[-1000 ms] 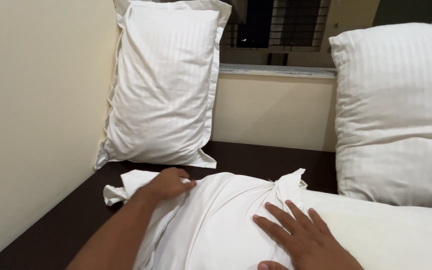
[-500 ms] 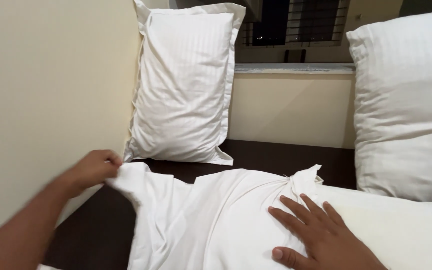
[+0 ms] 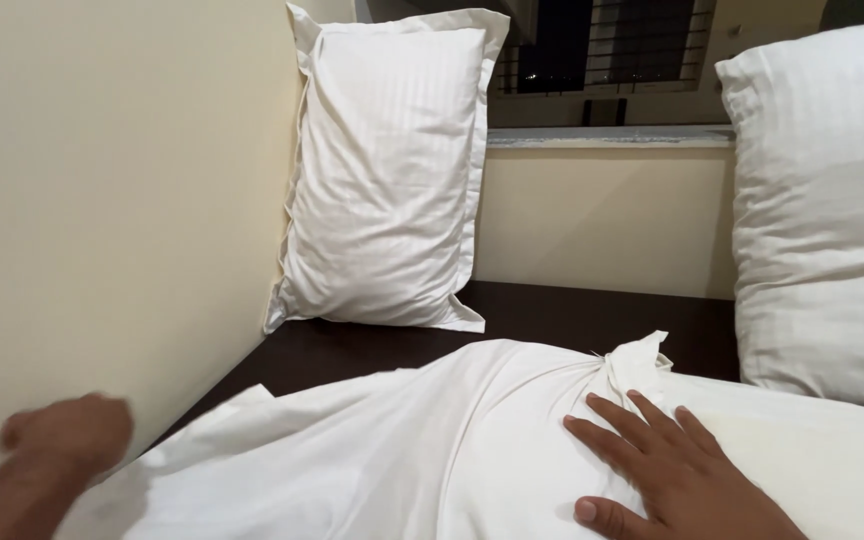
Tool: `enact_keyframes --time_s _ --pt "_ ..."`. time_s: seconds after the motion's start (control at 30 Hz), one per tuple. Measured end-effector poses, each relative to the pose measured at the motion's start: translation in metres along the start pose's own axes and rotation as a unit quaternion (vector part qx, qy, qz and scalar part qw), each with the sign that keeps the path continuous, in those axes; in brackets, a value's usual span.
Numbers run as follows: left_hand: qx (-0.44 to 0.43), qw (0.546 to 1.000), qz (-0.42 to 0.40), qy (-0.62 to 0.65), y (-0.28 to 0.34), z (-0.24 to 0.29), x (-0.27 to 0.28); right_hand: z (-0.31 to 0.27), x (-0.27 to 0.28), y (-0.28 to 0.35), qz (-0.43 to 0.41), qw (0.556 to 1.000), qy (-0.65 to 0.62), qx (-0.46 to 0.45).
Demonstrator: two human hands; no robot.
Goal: The person inserts a white pillow into a white pillowcase by hand. They repeatedly pull the case over the pillow, tuck the corners, and smooth the fabric to fit the pillow inside.
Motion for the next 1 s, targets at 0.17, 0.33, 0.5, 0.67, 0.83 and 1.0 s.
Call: enact_keyframes --time_s 0.17,0.33,0.5,0.67,0.83,1.0 --pt "-0.154 0.951 0.225 0.145 0.012 0.089 0.067 0.003 -0.002 0.0 0.021 1.0 0.003 0.021" --pt "-0.229 0.902 0.248 0.268 -0.007 0.168 0.076 0.008 -0.005 -0.003 -0.001 1.0 0.018 -0.014" --pt "-0.269 0.938 0.135 0.174 0.0 0.212 0.083 0.01 -0.004 -0.011 -0.006 0.999 0.046 -0.002" --pt "-0.297 0.954 -0.038 -0.035 0.01 0.215 0.076 -0.01 0.011 -0.007 -0.238 0.95 0.061 -0.194" --pt "-0.293 0.943 -0.102 -0.118 0.009 0.207 0.074 -0.007 0.008 -0.008 -0.252 0.945 0.065 -0.198" --pt "-0.203 0.962 0.121 0.134 -0.028 0.185 0.117 0.002 -0.005 -0.005 -0.245 0.95 0.063 -0.183"
Point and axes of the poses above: each hand's wrist, its own y-axis away from the middle knuckle, its own x-axis out of the back of the hand, z = x × y, the point moved 9 cm from there along -y, towards the middle knuckle, and after that the axes turned 14 degrees about -y, right-handed, at the moved point
